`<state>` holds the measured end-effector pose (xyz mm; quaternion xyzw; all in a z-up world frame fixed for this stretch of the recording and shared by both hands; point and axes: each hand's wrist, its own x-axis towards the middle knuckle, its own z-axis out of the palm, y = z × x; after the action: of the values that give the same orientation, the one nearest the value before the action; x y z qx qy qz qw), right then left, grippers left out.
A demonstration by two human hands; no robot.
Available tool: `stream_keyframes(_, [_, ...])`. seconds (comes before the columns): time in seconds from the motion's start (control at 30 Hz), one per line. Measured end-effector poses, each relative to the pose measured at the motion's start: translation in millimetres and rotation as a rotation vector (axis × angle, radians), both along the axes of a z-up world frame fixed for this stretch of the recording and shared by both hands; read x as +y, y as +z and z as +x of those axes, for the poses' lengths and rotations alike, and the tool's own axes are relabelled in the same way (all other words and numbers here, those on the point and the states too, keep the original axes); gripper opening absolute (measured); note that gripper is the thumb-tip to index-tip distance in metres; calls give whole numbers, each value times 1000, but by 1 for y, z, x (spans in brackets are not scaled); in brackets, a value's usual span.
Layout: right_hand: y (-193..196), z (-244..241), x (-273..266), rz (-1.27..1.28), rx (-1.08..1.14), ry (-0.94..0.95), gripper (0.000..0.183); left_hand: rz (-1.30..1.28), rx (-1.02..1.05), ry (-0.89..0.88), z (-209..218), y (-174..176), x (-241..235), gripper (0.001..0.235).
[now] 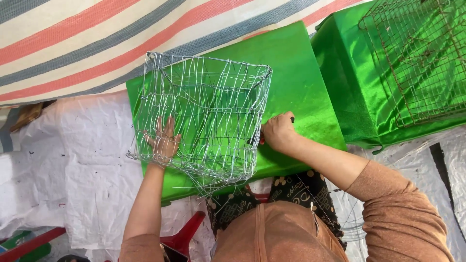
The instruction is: The person sits at a green-covered table and assembles a wire mesh basket frame, twisting thin wire by hand to bind the mesh edges and using pliers to cut and tighten the wire ties while rotating the basket to work around its sides.
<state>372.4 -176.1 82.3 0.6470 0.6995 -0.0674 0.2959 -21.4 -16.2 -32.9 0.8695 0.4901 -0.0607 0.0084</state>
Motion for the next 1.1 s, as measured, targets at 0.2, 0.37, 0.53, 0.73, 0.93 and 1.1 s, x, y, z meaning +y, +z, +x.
stream_keyframes(0.2, [-11,-4,11,-124,-11,1,27,37,-71,-46,-2,-2,3,71])
stream_keyframes(0.37, [-2,-12,10,-139,-14,1,25,-11,-86,-36,-10,2,-1,68])
stream_keyframes(0.53, [6,-6,12,-169,20,-29,28,-9,-90,-15,-1,13,0,70])
stream_keyframes(0.73, [27,21,-2,53,179,-20,32,348,-97,-95,0,9,1,65])
stream_keyframes(0.93, [112,44,8,109,397,-128,43,-340,-264,333,21,120,17,109])
stream_keyframes(1.1, [214,52,22,185,685,-318,60,-607,-877,235,12,210,33,47])
